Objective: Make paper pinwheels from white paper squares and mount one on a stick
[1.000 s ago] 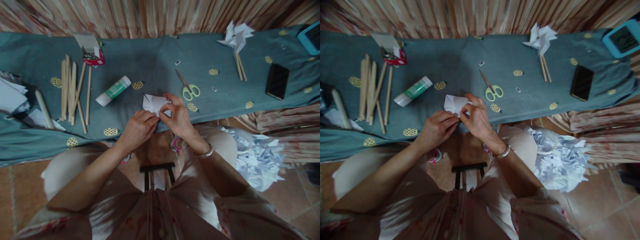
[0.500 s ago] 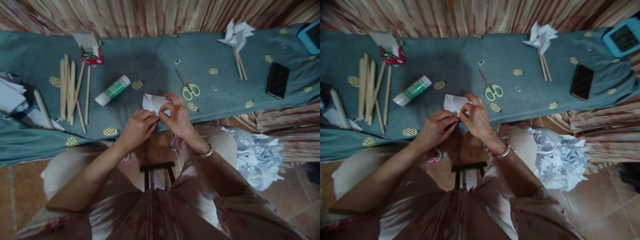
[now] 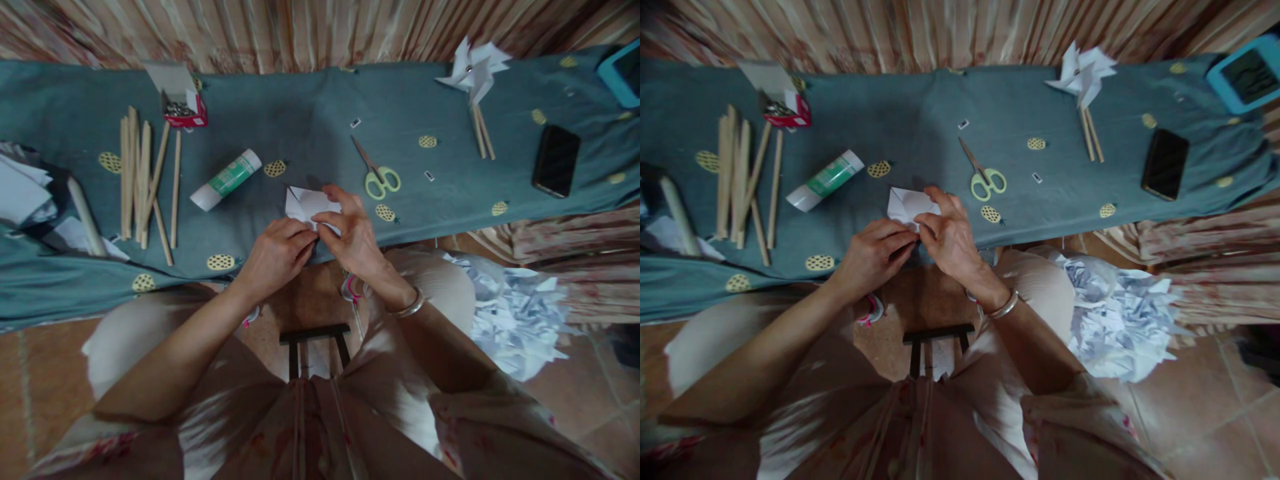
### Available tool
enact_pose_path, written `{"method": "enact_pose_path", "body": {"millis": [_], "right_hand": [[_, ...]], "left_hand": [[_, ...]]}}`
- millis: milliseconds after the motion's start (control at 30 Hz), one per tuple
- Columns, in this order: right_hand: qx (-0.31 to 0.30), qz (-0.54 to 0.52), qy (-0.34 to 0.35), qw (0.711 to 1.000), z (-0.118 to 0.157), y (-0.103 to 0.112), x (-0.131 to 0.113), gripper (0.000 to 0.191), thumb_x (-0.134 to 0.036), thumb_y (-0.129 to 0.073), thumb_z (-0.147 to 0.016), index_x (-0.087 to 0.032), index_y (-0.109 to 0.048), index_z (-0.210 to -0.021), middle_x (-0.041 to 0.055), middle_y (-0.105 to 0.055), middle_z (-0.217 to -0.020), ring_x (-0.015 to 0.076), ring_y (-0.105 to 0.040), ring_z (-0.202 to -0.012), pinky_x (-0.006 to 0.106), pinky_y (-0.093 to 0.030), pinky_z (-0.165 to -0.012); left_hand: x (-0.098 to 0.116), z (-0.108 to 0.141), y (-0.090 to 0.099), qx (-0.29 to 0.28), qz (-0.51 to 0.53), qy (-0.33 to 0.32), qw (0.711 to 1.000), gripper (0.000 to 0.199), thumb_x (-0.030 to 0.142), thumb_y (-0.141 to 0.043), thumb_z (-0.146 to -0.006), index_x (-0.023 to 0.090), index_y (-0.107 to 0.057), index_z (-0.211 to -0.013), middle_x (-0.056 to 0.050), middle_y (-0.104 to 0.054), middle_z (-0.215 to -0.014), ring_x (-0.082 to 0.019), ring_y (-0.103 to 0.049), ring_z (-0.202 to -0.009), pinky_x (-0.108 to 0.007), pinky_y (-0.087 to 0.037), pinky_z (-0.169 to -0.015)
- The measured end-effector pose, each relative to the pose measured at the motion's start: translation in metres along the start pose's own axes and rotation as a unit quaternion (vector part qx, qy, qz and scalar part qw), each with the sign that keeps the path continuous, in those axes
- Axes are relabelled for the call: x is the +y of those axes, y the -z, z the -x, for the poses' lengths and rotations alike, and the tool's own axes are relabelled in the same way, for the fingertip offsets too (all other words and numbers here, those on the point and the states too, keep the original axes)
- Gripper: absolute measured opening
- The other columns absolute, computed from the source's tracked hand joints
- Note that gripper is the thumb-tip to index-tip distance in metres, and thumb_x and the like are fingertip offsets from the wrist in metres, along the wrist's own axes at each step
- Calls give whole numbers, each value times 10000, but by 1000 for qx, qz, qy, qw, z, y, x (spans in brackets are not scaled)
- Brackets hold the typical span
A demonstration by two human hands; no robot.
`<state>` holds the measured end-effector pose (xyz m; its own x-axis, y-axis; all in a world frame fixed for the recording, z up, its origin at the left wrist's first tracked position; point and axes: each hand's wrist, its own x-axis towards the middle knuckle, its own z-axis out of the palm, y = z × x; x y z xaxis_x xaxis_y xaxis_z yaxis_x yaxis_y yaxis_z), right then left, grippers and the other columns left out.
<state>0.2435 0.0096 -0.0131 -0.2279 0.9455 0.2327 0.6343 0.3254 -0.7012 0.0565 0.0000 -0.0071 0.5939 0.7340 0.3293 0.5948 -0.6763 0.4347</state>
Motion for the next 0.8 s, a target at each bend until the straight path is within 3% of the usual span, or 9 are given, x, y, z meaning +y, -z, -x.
{"method": "enact_pose_path", "body": {"millis": [200,367,800], "right_hand": [[-3,46,13,999,11,-5,-6,283,-196,-471,-935,-251,-737,-1016,45,-523,-1454,282,-464,-1329,497,-417,-1142],[-15,40,13,999,17,-6,-9,350,-131,-449,-899,-268,-703,-1098,28,-488,-1510,273,-396,-1404,526,-337,-1183],[0,76,33,997,10,-7,-2,345,-105,-439,-912,-254,-742,-982,35,-511,-1499,271,-307,-1482,542,-310,-1164]], "left_hand": [[1,0,1,9,-3,-13,1000,209,185,-520,-965,132,-716,-1013,-109,-711,-969,-222,-656,-930,-350,-517,-838],[1,0,1,1,-6,-10,1000,207,179,-520,-956,151,-703,-1050,-100,-713,-988,-224,-654,-942,-354,-515,-842],[0,1,-1,24,-29,-19,999,203,210,-521,-974,152,-696,-1059,-88,-698,-984,-205,-666,-926,-331,-534,-814]]}}
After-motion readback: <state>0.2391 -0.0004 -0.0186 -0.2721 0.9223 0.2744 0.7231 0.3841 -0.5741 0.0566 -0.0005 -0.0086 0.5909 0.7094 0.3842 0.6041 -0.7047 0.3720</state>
